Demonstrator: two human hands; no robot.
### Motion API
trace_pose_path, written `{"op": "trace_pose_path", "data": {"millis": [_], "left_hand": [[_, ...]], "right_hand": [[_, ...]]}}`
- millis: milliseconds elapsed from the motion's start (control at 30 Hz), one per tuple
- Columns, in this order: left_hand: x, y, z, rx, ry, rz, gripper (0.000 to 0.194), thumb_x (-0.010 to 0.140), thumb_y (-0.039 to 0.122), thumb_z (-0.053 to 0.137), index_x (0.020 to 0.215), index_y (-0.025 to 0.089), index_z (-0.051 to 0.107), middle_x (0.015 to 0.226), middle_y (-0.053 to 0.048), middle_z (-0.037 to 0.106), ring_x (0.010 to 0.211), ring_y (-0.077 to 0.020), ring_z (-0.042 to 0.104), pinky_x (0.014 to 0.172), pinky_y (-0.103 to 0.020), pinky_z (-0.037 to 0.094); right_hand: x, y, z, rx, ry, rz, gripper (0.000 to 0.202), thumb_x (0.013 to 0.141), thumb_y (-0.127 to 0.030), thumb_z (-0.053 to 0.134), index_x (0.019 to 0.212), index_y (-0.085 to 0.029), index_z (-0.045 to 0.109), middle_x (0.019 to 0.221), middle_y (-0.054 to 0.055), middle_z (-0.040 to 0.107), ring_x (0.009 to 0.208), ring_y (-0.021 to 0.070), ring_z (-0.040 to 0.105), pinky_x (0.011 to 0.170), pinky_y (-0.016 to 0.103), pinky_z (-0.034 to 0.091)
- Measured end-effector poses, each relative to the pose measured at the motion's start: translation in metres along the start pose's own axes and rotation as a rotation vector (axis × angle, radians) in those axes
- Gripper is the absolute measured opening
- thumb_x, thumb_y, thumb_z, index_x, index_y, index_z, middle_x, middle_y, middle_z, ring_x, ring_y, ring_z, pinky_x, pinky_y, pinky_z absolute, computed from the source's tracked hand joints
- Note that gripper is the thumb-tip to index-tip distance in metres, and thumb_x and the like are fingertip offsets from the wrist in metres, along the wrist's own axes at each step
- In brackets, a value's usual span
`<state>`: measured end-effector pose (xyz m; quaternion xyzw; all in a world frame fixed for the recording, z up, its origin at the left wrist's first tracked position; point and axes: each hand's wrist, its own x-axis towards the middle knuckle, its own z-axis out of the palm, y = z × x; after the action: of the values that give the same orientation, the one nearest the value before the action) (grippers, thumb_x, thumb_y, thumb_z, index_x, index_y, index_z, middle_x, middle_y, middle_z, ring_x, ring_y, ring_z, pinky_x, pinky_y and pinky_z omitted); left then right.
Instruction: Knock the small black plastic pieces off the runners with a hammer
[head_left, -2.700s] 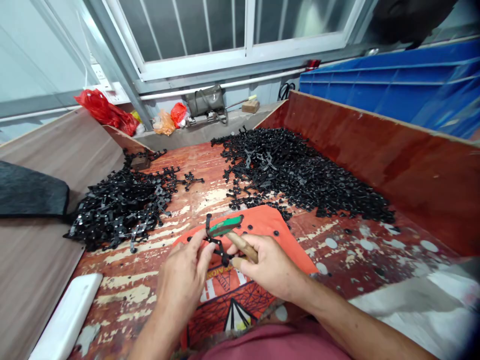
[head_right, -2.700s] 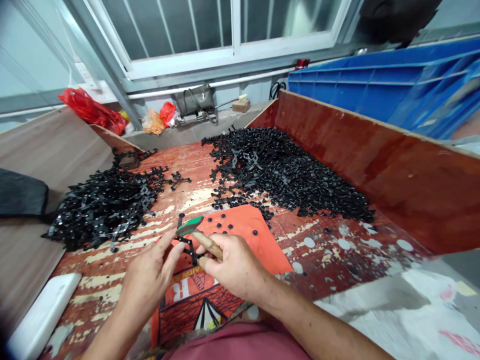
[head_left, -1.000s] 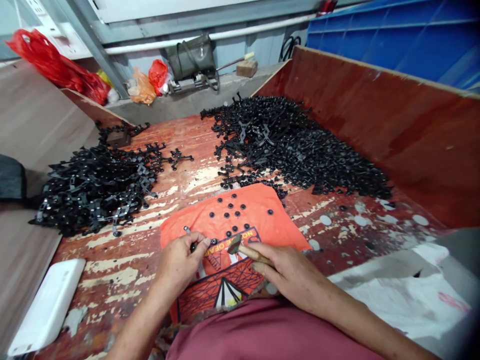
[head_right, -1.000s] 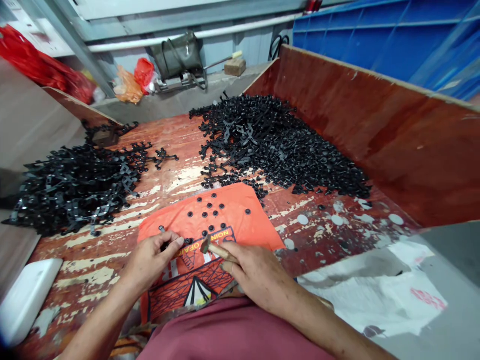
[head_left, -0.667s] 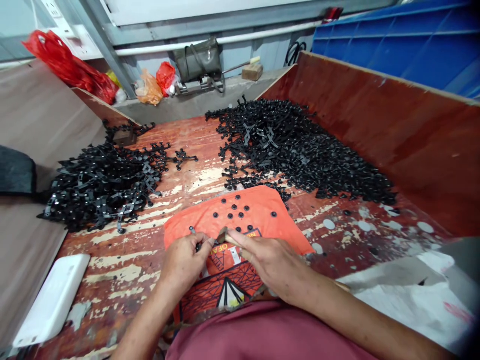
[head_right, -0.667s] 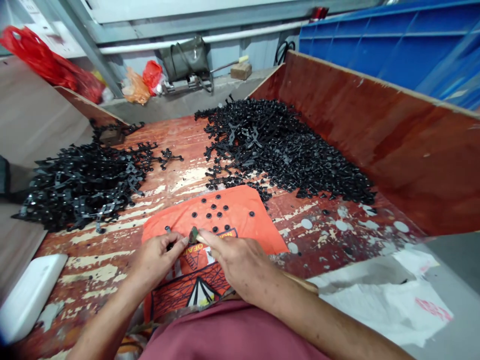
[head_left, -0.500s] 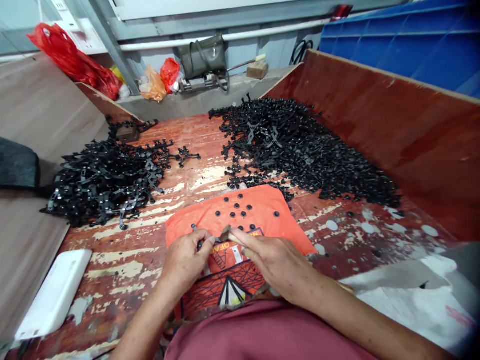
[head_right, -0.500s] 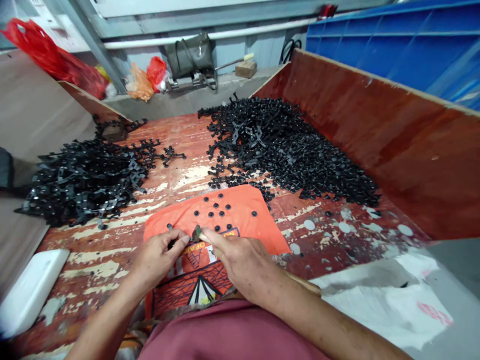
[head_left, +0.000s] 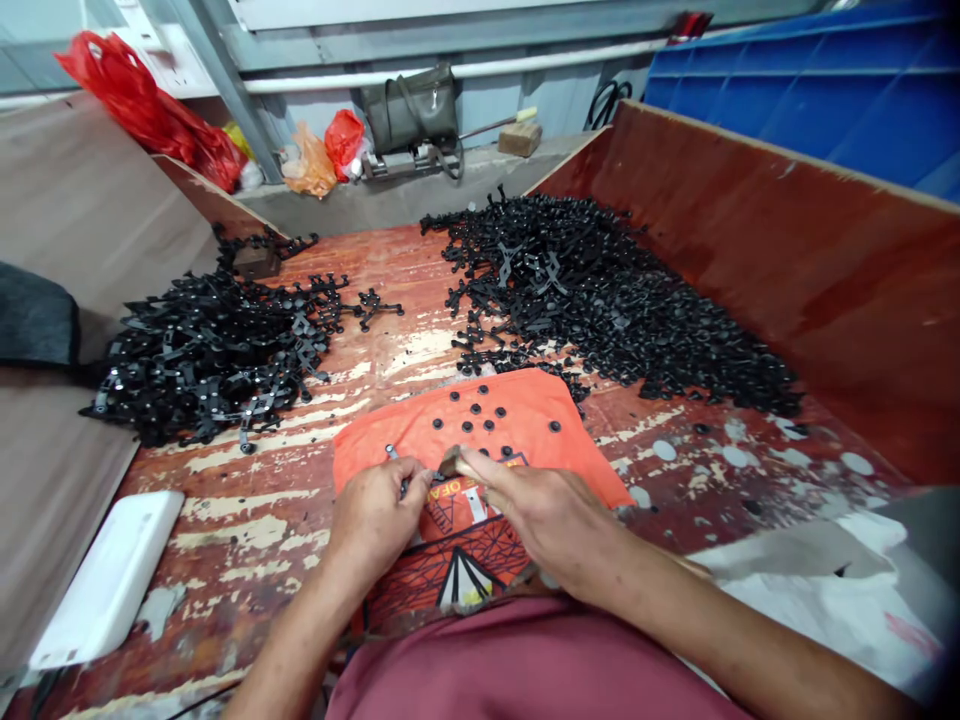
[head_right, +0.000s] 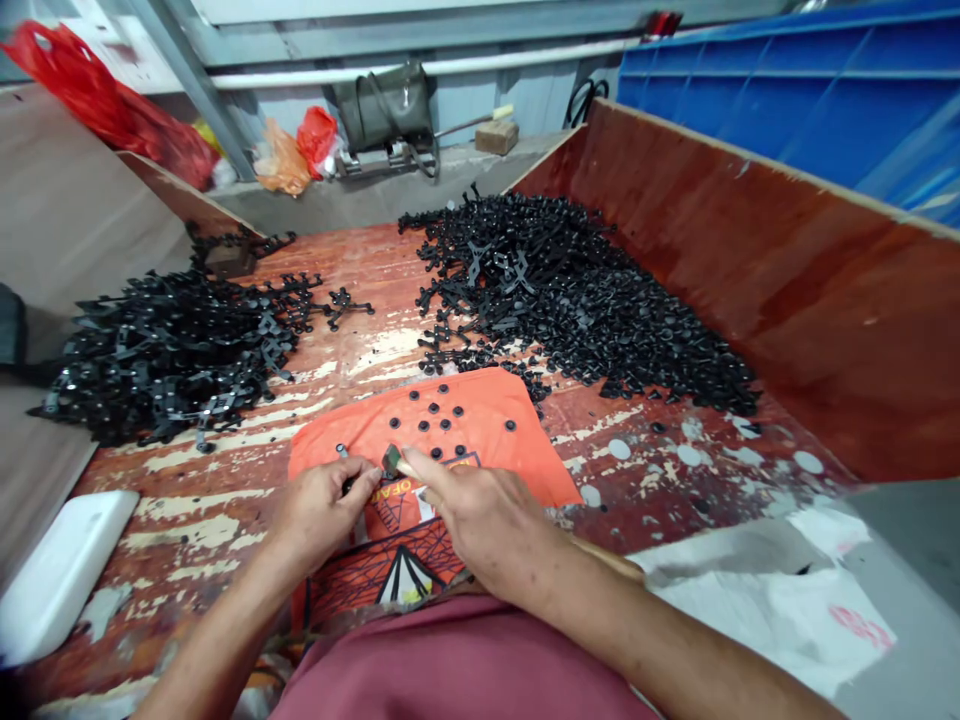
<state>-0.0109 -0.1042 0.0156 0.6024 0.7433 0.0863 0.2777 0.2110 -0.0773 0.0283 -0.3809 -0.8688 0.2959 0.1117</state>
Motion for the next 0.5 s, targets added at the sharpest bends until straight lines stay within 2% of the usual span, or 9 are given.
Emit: {"op": "trace_pose_path", "data": {"millis": [67, 100, 233, 267, 400, 433, 500], "left_hand": [[0.0000, -0.0005, 0.0006, 0.003, 0.002, 0.006, 0.036, 0.093, 0.042, 0.041, 0.069, 0.022, 0.059, 0.061, 0.001, 0.057, 0.061, -0.0165, 0.055, 0.058, -0.025, 0.026], [0.0000, -0.0010, 0.0008, 0.005, 0.001, 0.009, 0.035, 0.093, 0.042, 0.041, 0.070, 0.022, 0.059, 0.061, 0.001, 0.057, 0.061, -0.0166, 0.055, 0.058, -0.026, 0.026], [-0.0003, -0.0032, 0.0008, 0.022, -0.011, 0.019, 0.033, 0.093, 0.040, 0.040, 0.072, 0.022, 0.059, 0.061, 0.001, 0.058, 0.062, -0.0167, 0.056, 0.058, -0.026, 0.026], [-0.0006, -0.0031, 0.0005, 0.024, -0.012, 0.020, 0.033, 0.093, 0.039, 0.040, 0.072, 0.022, 0.059, 0.062, 0.001, 0.058, 0.062, -0.0167, 0.057, 0.058, -0.026, 0.026], [-0.0016, 0.0003, -0.0015, 0.031, -0.012, 0.033, 0.034, 0.094, 0.041, 0.040, 0.074, 0.022, 0.059, 0.065, 0.000, 0.062, 0.065, -0.0172, 0.058, 0.059, -0.025, 0.026], [-0.0015, 0.0013, -0.0019, 0.030, -0.014, 0.036, 0.033, 0.094, 0.040, 0.040, 0.074, 0.022, 0.060, 0.066, 0.000, 0.062, 0.065, -0.0172, 0.058, 0.059, -0.025, 0.026], [-0.0010, 0.0015, -0.0023, 0.039, -0.015, 0.031, 0.032, 0.094, 0.038, 0.040, 0.074, 0.022, 0.060, 0.064, 0.000, 0.060, 0.063, -0.0168, 0.057, 0.058, -0.026, 0.025]], "right_hand": [[0.0001, -0.0012, -0.0002, 0.065, 0.064, -0.027, 0.050, 0.102, -0.022, 0.041, 0.152, -0.031, 0.037, 0.122, 0.007, 0.070, 0.105, 0.0224, 0.068, 0.087, 0.032, 0.051], [0.0003, -0.0024, -0.0003, 0.063, 0.071, -0.022, 0.050, 0.102, -0.022, 0.040, 0.151, -0.030, 0.038, 0.119, 0.007, 0.071, 0.103, 0.0221, 0.068, 0.086, 0.032, 0.051], [0.0038, -0.0055, 0.0005, -0.086, -0.048, 0.033, 0.049, 0.100, -0.020, 0.044, 0.148, -0.029, 0.044, 0.091, 0.006, 0.076, 0.079, 0.0226, 0.072, 0.069, 0.029, 0.050], [0.0049, -0.0055, 0.0004, -0.078, -0.045, 0.026, 0.048, 0.101, -0.022, 0.044, 0.148, -0.029, 0.043, 0.092, 0.006, 0.076, 0.079, 0.0223, 0.072, 0.069, 0.029, 0.050], [0.0076, -0.0045, -0.0002, 0.034, 0.081, -0.013, 0.045, 0.104, -0.025, 0.040, 0.149, -0.027, 0.042, 0.120, 0.008, 0.071, 0.102, 0.0210, 0.069, 0.086, 0.030, 0.050], [0.0075, -0.0044, 0.0005, 0.016, 0.072, -0.006, 0.045, 0.104, -0.024, 0.039, 0.149, -0.026, 0.042, 0.120, 0.008, 0.072, 0.101, 0.0215, 0.070, 0.086, 0.031, 0.050], [0.0070, -0.0044, 0.0017, -0.056, 0.001, 0.020, 0.045, 0.103, -0.025, 0.040, 0.148, -0.026, 0.044, 0.107, 0.008, 0.076, 0.090, 0.0223, 0.072, 0.080, 0.032, 0.052]]}}
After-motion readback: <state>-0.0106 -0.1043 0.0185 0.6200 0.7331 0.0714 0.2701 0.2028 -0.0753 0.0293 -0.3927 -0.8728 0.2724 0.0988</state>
